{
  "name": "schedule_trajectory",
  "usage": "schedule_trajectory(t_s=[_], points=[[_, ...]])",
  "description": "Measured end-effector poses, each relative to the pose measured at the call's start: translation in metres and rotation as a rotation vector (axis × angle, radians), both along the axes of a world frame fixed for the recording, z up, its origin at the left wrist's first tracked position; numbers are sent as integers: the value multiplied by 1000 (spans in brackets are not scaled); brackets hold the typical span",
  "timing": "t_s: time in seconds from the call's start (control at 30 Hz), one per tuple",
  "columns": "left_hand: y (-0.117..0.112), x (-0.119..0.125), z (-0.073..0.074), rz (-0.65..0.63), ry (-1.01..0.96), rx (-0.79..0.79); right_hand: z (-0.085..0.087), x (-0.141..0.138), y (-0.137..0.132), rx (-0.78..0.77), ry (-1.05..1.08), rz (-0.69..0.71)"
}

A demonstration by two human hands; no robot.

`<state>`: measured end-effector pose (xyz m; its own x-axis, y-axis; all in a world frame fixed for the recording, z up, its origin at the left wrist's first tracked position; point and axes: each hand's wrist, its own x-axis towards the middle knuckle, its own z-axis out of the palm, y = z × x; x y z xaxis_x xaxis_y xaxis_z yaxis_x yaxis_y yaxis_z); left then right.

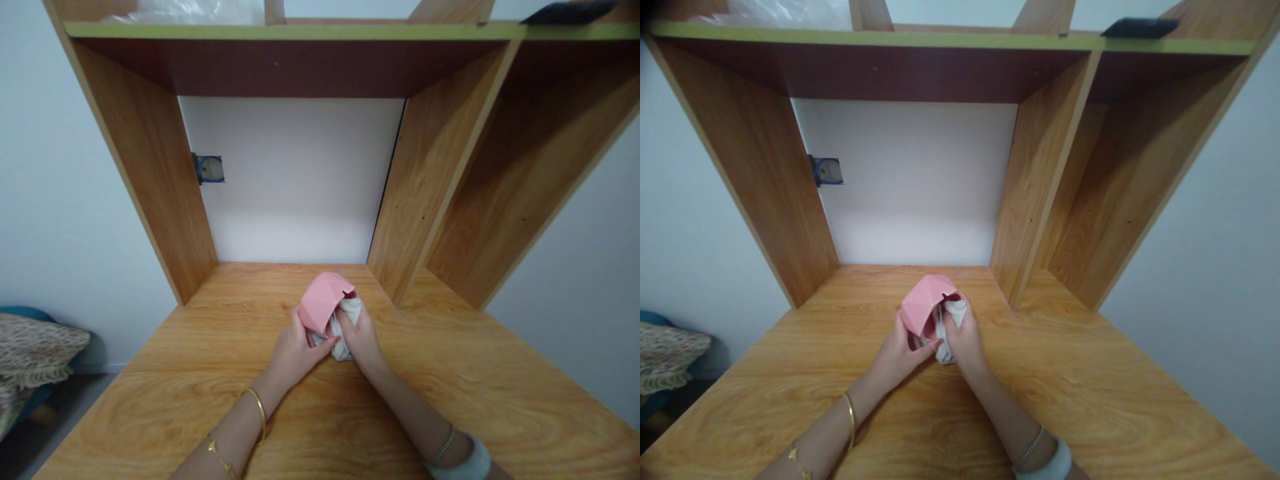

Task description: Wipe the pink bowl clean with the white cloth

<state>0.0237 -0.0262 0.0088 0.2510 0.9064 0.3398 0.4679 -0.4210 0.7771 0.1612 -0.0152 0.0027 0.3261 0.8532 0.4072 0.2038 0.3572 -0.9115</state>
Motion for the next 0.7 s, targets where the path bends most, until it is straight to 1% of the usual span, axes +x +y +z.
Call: schedule_trajectory(t_s=[0.23,0.33,0.47,0.57,0.7], points=[[0,-1,5,62,30,36,4,1,2,-69,-53,-16],[0,-2,7,72,59,61,1,7,6,-111,-107,-67],[2,-4,7,76,103,73,-1,14,8,-112,-170,-152],[2,-6,7,106,120,66,1,14,7,-121,-217,-173],[4,-8,8,109,83,91,1,14,6,-121,-275,-179]])
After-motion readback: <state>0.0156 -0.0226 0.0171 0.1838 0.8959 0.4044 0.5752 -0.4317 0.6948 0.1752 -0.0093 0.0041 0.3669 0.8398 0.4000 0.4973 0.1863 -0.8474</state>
